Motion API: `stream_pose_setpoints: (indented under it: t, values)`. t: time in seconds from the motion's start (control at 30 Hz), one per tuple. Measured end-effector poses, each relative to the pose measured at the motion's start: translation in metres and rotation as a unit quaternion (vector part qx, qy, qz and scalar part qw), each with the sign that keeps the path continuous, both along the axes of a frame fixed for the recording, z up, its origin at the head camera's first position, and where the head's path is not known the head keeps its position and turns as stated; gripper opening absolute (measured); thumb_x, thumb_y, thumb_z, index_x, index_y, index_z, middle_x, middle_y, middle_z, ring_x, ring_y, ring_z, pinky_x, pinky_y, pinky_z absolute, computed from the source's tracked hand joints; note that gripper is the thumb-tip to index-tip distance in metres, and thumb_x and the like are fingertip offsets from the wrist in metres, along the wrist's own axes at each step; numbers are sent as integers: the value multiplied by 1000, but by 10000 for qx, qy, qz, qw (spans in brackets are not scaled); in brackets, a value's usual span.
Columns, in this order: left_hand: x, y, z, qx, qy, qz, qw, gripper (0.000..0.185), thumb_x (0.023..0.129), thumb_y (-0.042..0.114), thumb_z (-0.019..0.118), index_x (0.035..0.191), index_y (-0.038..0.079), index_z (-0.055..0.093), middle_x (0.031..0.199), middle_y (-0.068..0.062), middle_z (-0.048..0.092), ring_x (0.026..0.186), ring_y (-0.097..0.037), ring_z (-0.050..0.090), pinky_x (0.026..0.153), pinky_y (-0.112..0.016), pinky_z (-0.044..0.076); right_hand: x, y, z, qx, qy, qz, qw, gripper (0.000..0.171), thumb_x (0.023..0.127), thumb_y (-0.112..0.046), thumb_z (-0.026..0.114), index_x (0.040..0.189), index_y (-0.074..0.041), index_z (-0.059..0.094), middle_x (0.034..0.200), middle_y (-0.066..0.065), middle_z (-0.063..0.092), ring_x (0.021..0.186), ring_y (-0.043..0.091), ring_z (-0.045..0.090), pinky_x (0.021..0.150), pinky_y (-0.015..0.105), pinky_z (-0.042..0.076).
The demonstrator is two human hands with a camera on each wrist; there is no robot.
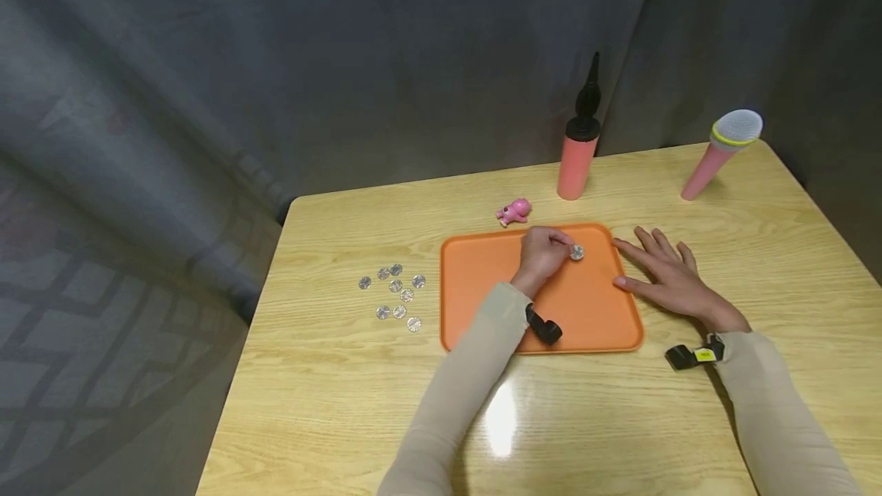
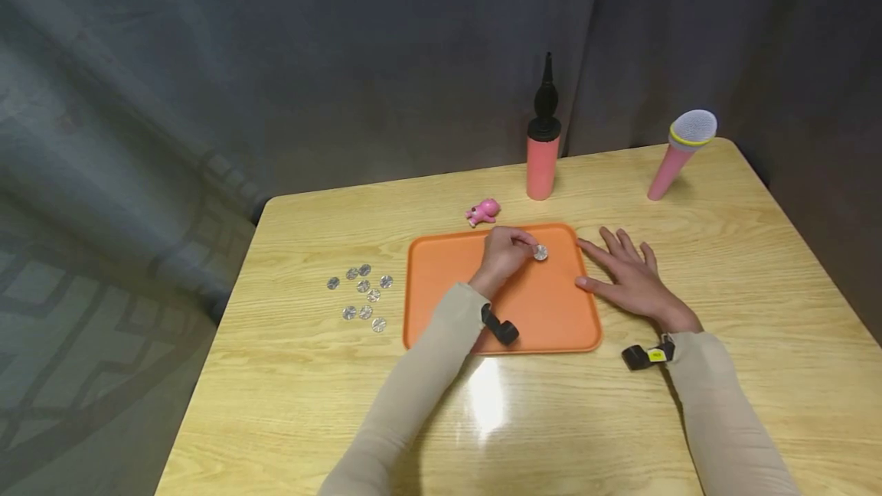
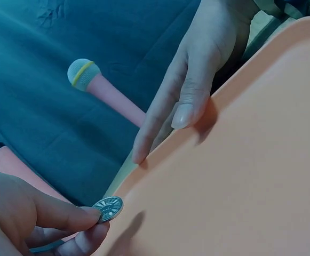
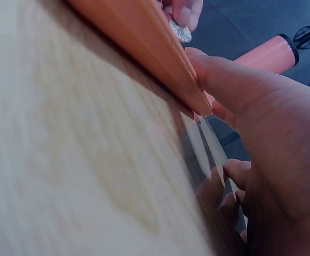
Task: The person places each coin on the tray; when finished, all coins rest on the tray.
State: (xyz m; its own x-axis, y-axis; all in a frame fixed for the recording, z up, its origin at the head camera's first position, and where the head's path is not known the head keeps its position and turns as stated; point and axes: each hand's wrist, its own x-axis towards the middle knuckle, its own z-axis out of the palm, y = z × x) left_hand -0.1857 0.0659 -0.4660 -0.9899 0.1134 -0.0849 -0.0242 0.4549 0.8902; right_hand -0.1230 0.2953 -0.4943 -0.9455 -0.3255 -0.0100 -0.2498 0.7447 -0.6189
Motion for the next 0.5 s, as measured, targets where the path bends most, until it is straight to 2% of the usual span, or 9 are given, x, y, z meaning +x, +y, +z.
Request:
stream_pose_setpoints:
  t: [0.17,0.33,0.4,0.5]
  values:
    - [-3,8,-2,-360,272,36,9990,9,84,4,74,79,6,80,79,-9,77,61,-5,56,55,-13,38,0,0,1,-33,-1,13,10000,73,96,-36,63,158,-17,30,166,30,6,152,53,-7,112,74,-14]
    - [-2,16,-5,-1048,471,87,9933,13,86,10,73,78,16,81,81,3,78,78,-11,69,73,-18,47,0,0,1,-24,11,21,10000,73,96,-36,64,158,-18,30,166,29,6,153,53,-7,112,74,-13]
    - [-2,18,-7,-1306,571,103,9897,13,86,13,73,77,19,81,81,6,78,83,-10,70,81,-21,47,0,0,0,-21,20,20,10000,73,96,-36,64,158,-18,30,166,29,7,153,53,-7,112,74,-13]
    - [0,21,-9,-1584,727,108,9846,13,86,15,73,76,21,80,79,8,77,85,-12,68,86,-25,46,0,0,0,-20,23,19,10000,73,96,-35,64,158,-18,30,166,29,7,153,53,-7,112,74,-13]
